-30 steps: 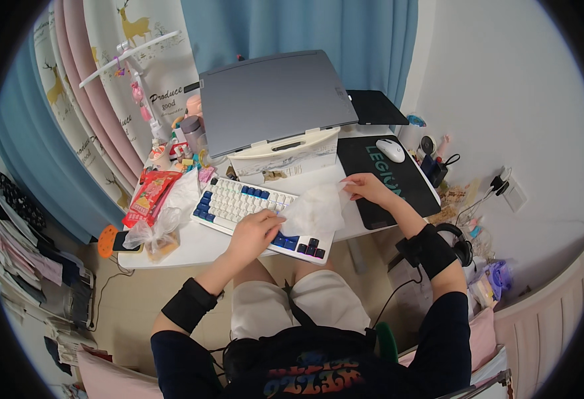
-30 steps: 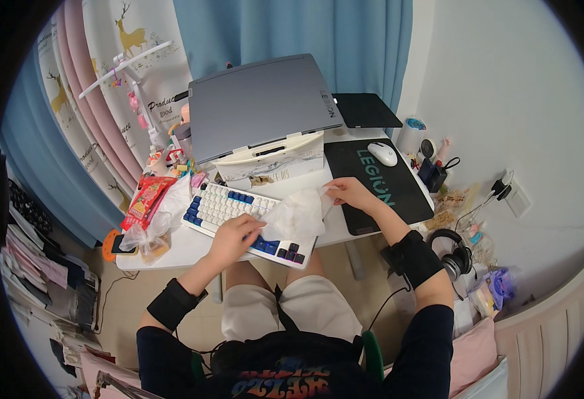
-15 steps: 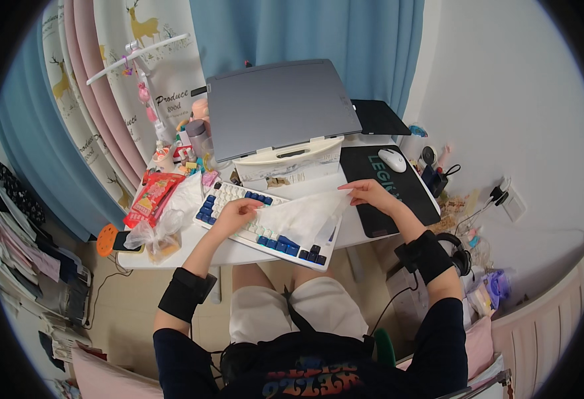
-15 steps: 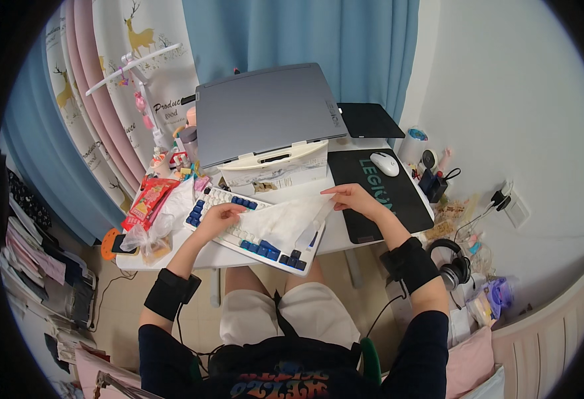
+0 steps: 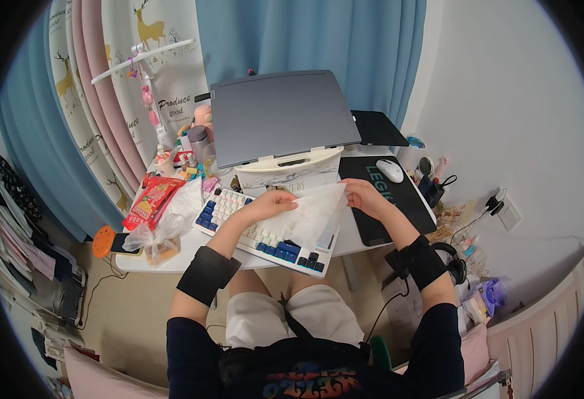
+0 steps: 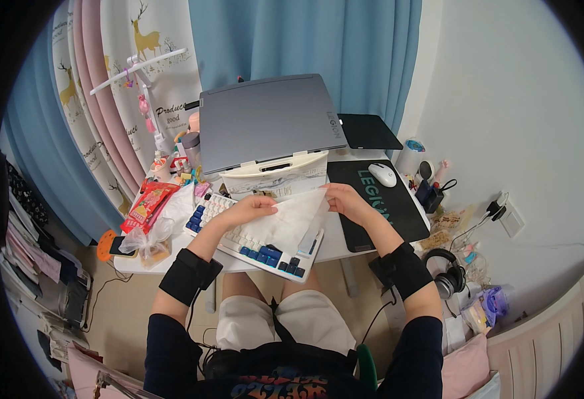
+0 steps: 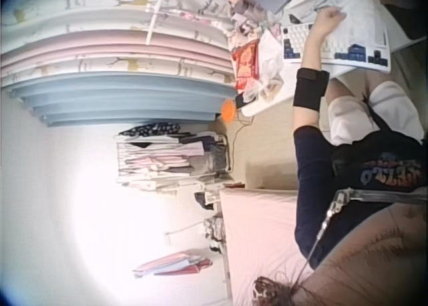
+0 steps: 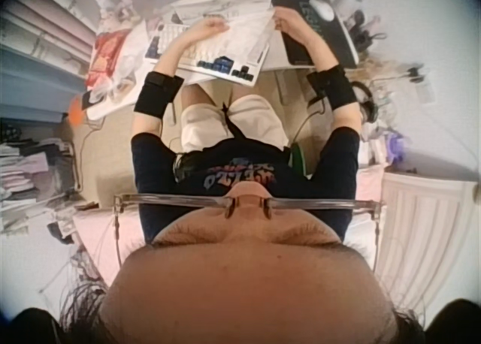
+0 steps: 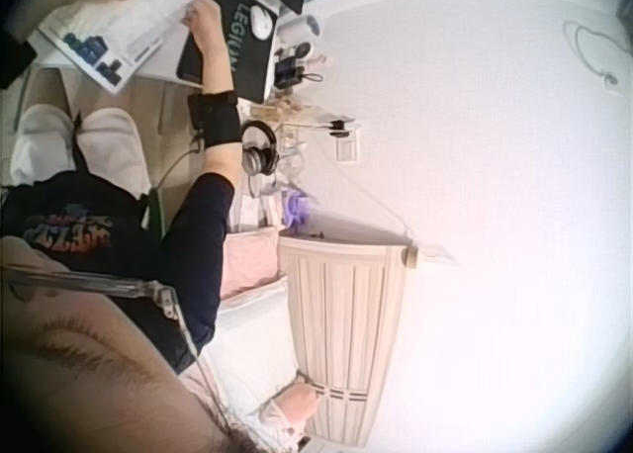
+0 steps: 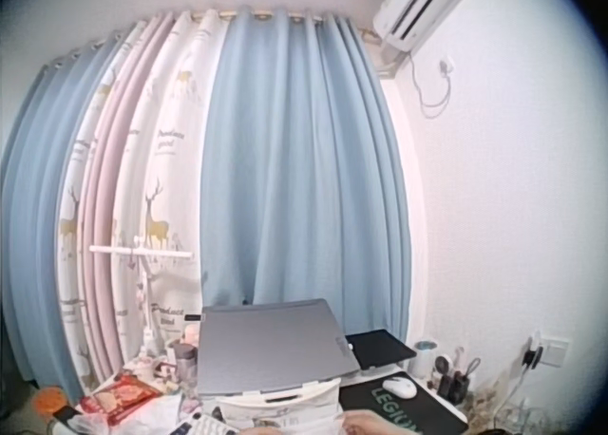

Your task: The person cleans a keyboard by hand using a piece of white tissue to wipe between and over the keys.

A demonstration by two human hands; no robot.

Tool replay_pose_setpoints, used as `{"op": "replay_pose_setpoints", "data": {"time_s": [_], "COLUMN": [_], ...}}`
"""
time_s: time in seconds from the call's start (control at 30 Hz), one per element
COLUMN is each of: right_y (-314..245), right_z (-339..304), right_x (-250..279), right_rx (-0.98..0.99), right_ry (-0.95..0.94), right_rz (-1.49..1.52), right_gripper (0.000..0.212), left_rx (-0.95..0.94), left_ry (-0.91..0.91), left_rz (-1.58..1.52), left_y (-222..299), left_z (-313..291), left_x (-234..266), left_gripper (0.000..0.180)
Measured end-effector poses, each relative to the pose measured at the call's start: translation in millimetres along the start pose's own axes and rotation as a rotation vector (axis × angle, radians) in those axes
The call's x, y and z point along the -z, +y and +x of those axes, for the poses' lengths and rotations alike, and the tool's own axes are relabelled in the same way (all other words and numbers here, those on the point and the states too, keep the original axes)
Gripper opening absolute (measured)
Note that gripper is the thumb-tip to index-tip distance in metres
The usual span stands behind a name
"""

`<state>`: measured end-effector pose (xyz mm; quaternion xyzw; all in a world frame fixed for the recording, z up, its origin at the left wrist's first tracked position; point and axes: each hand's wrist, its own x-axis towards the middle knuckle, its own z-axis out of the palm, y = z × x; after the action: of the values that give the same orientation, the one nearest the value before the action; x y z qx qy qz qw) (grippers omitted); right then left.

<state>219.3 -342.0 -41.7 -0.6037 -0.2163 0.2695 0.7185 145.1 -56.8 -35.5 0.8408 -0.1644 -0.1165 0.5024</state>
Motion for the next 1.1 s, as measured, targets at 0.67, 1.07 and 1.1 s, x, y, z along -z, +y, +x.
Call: {"op": "replay_pose_setpoints", "data": {"time_s": [0.67, 1.07, 1.1], "right_y": [-19.7, -19.6, -19.8], "right_z": [-6.0, -7.8, -7.4], "right_x": [-52.4, -59.8, -60.0], "right_rx": [0.376, 0.143, 0.143], "right_ry": [0.036, -0.081, -0.082], "right_rz": [-0.228, -0.588, -0.587], "right_gripper": [0.034, 0.038, 0.038], "left_rx": [-0.266, -0.025, -0.046], "left_ry": [0.470, 0.438, 0.399], "left_rz": [-0.197, -0.246, -0.262], "left_y": [49.8, 48.3, 46.2], "left_z": [1.7, -3.9, -5.3], "left_x": [-11.0, -18.4, -18.9], "left_gripper": [0.022, 0.026, 0.032]}}
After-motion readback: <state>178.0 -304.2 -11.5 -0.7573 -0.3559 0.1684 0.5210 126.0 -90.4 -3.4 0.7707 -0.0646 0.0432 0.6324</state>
